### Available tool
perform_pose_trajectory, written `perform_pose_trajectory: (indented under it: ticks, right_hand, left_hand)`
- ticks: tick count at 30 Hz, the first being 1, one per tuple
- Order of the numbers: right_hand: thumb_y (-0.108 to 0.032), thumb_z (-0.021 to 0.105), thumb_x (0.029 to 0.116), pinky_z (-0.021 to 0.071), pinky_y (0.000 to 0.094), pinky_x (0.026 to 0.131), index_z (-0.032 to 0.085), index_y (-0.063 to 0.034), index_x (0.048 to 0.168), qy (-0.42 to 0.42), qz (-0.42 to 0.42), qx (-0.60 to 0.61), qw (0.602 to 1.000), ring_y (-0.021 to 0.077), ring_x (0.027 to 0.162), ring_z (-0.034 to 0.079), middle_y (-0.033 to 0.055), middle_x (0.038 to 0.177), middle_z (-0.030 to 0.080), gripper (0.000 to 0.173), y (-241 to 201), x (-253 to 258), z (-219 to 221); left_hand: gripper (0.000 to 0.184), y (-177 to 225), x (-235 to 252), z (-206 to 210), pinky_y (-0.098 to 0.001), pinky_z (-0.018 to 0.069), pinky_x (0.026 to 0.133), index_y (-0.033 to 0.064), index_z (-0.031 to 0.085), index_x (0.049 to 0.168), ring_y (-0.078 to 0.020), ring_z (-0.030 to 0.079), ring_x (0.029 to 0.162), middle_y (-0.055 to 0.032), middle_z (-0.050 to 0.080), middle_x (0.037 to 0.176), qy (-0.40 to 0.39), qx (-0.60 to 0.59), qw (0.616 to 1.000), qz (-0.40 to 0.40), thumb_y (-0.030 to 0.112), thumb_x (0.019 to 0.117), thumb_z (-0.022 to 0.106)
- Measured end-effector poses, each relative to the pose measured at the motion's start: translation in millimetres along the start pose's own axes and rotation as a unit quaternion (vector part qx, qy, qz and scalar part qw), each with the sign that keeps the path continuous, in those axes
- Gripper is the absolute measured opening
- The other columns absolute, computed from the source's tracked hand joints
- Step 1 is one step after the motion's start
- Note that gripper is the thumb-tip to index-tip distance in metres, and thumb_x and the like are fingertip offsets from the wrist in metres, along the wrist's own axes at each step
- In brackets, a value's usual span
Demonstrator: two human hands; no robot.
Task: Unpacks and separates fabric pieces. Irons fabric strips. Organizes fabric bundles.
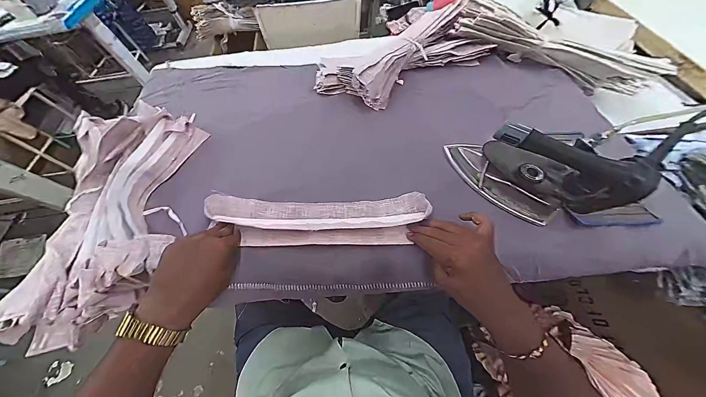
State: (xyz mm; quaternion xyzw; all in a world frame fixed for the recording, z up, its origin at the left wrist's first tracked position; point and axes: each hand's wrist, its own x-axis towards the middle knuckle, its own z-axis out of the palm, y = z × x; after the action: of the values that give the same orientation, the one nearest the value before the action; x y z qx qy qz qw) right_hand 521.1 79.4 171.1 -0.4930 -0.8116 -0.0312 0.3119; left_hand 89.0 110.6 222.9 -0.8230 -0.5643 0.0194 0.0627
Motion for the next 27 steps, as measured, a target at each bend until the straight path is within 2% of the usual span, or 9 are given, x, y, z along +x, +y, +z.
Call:
perform_pose_trajectory:
  ticks: [2,5,8,11,14,16,22,25,27]
  right_hand:
    - [-0.005,0.045,0.0985,0.0402,0.0601,0.105,0.079,-0.0208,0.111,0.02,0.018,0.009,1.0,0.0172,0.119,0.068,-0.0055,0.121,0.076,0.039,0,-8,4]
    - [-0.004,0.046,0.0995,0.0403,0.0576,0.107,0.079,-0.0213,0.112,0.038,0.027,0.017,0.999,0.016,0.12,0.067,-0.006,0.123,0.075,0.04,-1,-13,11]
    - [-0.005,0.049,0.0997,0.0386,0.0593,0.108,0.079,-0.0202,0.11,0.033,0.024,0.015,0.999,0.0153,0.119,0.067,-0.0064,0.121,0.076,0.036,-3,-11,10]
    - [-0.008,0.052,0.0992,0.0375,0.06,0.11,0.079,-0.0201,0.108,0.021,0.037,0.005,0.999,0.0132,0.119,0.067,-0.0074,0.12,0.076,0.031,-5,-10,4]
    - [-0.009,0.052,0.0998,0.0386,0.0584,0.107,0.08,-0.0227,0.106,0.045,0.071,-0.004,0.996,0.0114,0.116,0.068,-0.0091,0.117,0.077,0.032,-2,-18,-2]
    - [-0.007,0.049,0.0998,0.0411,0.0556,0.104,0.08,-0.023,0.106,0.07,0.094,0.027,0.993,0.0121,0.111,0.069,-0.008,0.112,0.078,0.036,4,-25,-10]
    - [-0.001,0.044,0.0965,0.0604,0.0359,0.09,0.079,-0.0088,0.102,0.121,0.113,0.132,0.977,0.0154,0.099,0.073,0.0052,0.103,0.078,0.036,12,-24,-52]
    - [-0.005,0.047,0.0988,0.0606,0.0266,0.073,0.079,-0.0078,0.102,0.092,0.123,0.171,0.973,0.0079,0.081,0.07,0.0025,0.097,0.076,0.032,12,-10,-74]
    - [-0.006,0.048,0.0995,0.0614,0.0257,0.072,0.078,-0.007,0.101,0.075,0.136,0.18,0.971,0.0074,0.079,0.07,0.0019,0.095,0.076,0.03,14,-1,-87]
  left_hand:
    - [0.033,27,10,6,-0.0548,0.0604,0.079,0.0175,0.079,0.108,-0.0268,0.074,0.103,-0.0033,0.077,0.112,0.074,-0.055,0.993,0.076,0.012,0.0849,0.056]
    - [0.032,97,42,15,-0.0445,0.0568,0.099,0.0137,0.076,0.118,-0.0209,0.069,0.115,-0.0035,0.075,0.118,0.157,-0.18,0.954,0.18,0.022,0.1001,0.05]
    - [0.024,166,90,14,-0.0383,0.0591,0.085,0.0128,0.075,0.104,-0.0206,0.07,0.101,-0.0039,0.074,0.103,0.174,-0.195,0.939,0.224,0.019,0.1022,0.053]
    - [0.025,200,121,-7,-0.0422,0.0574,0.072,0.0099,0.07,0.088,-0.0257,0.068,0.092,-0.0065,0.069,0.092,0.103,-0.153,0.959,0.213,0.02,0.0986,0.05]
    - [0.027,196,123,-16,-0.0449,0.0559,0.07,0.0137,0.071,0.087,-0.0265,0.068,0.092,-0.0042,0.071,0.09,0.1,-0.13,0.967,0.192,0.031,0.0959,0.052]
    - [0.034,179,116,-5,-0.0417,0.0567,0.076,0.0185,0.074,0.099,-0.0222,0.068,0.098,-0.0001,0.073,0.098,0.137,-0.141,0.964,0.178,0.046,0.0972,0.055]
    - [0.052,114,102,21,-0.0451,0.0555,0.093,0.0243,0.074,0.121,-0.0202,0.064,0.117,0.0007,0.07,0.122,0.15,-0.172,0.965,0.128,0.065,0.0919,0.06]
    - [0.034,83,107,31,-0.0466,0.0534,0.095,0.0274,0.075,0.119,-0.0194,0.063,0.117,0.0014,0.07,0.122,0.151,-0.188,0.964,0.114,0.045,0.0946,0.059]
    - [0.029,68,113,34,-0.0469,0.0524,0.099,0.025,0.076,0.114,-0.0196,0.063,0.12,0.0008,0.07,0.122,0.16,-0.184,0.964,0.101,0.024,0.0961,0.053]
